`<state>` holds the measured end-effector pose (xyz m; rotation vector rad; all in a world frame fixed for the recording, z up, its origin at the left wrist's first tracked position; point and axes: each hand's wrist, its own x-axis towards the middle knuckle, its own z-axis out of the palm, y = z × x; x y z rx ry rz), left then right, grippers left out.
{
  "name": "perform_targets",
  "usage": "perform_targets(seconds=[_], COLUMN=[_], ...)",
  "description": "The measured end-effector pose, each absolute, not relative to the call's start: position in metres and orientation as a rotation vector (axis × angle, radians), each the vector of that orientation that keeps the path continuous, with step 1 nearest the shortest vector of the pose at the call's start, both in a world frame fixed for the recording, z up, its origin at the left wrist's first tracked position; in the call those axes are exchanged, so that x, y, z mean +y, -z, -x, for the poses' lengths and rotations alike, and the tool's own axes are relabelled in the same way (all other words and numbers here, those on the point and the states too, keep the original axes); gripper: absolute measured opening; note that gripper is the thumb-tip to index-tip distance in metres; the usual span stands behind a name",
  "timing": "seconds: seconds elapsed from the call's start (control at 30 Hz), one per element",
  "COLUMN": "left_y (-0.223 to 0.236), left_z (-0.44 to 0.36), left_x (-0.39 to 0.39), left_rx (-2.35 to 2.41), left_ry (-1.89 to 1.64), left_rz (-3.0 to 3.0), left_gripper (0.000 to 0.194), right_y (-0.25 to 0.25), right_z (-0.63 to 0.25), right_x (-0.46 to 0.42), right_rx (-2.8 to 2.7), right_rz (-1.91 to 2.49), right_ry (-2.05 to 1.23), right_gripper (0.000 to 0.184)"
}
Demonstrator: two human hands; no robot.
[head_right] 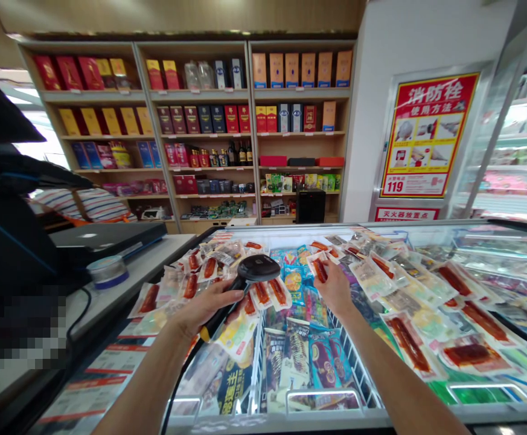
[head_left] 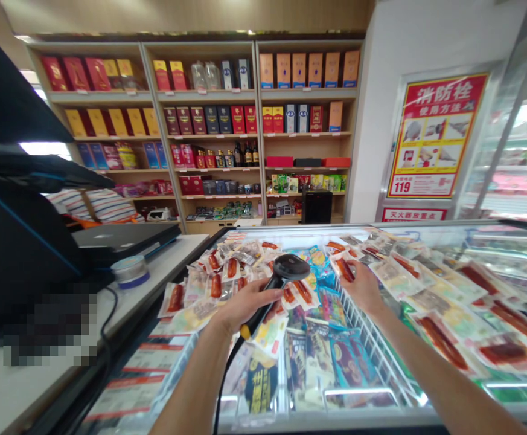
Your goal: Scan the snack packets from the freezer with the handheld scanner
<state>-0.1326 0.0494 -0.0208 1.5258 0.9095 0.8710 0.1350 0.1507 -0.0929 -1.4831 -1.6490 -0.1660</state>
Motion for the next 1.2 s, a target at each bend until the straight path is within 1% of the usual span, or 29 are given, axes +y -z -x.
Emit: perform_targets(seconds=[0.27, 0.6, 1.0, 1.2], left_y=[0.018, 0.016, 0.016, 0.011], left_z=[0.131, 0.131, 0.134, 0.137], left_x=[0.047, 0.042, 0.042, 0.044], left_rx=[0.874, 0.799, 0.757, 0.804], left_ry=[-0.820, -0.839, -0.909, -1.039], left_rz=[-1.493, -1.495, -1.446, -1.247], left_gripper=[0.023, 0.021, 0.023, 0.022], right_y=[0.094, 0.092, 0.093, 0.098], right_z=[-0.133, -0.131, -0.127, -0.115], right_x=[0.151, 0.149, 0.146, 0.150], right_rx=[-1.662, -1.694, -1.712, -1.720], right_rz=[1.479, 1.469, 1.410, 1.459], right_ry=[0.128, 0.120, 0.153, 0.026], right_gripper=[0.038, 0.038, 0.040, 0.036])
